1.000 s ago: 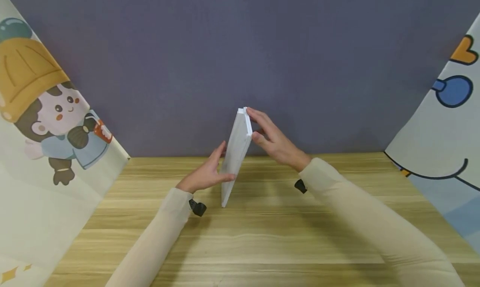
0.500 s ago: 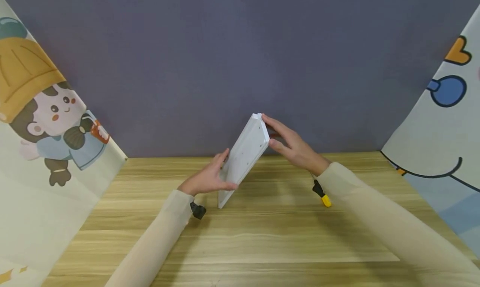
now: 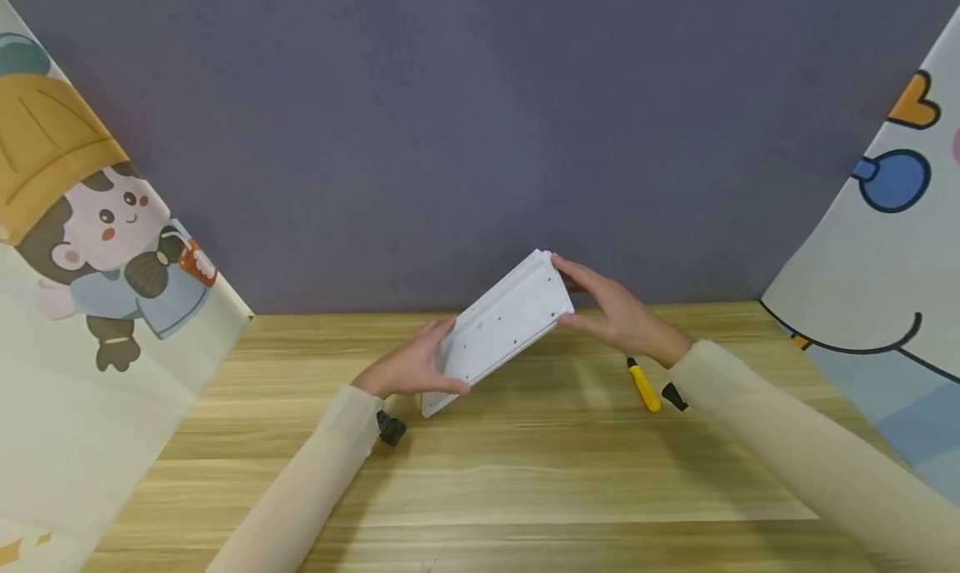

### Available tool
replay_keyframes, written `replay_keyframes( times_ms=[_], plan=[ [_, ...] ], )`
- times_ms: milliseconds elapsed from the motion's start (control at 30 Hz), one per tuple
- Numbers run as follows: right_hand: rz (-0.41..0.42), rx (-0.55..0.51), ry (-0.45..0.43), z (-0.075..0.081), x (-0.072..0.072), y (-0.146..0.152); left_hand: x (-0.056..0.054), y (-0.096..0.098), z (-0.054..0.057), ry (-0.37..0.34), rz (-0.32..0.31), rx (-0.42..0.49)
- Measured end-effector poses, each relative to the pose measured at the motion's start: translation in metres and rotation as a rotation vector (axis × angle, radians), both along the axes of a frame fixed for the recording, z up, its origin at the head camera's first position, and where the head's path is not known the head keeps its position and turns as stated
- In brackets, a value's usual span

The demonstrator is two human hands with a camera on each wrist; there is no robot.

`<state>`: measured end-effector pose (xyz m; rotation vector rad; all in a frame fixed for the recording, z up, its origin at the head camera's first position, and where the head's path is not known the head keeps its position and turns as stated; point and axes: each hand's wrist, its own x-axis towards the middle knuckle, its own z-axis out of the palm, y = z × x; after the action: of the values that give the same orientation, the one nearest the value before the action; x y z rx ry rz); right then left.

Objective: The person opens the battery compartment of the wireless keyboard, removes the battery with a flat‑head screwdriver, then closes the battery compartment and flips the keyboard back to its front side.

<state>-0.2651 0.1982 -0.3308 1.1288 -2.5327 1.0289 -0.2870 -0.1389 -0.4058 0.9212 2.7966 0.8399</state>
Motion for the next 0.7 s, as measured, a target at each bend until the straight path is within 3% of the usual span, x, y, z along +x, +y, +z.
replay_keyframes(
  times_ms=[367,700],
  plan=[
    [-0.136,0.145,-0.082,-0.028,0.008,0.011,0.002,-0.003,-0.002,0.037,0.011,-0.117],
    [-0.141,0.169,-0.091,-0.057,0.010,0.010,0.002,-0.008,-0.007,0.042,0.013,-0.201]
  ],
)
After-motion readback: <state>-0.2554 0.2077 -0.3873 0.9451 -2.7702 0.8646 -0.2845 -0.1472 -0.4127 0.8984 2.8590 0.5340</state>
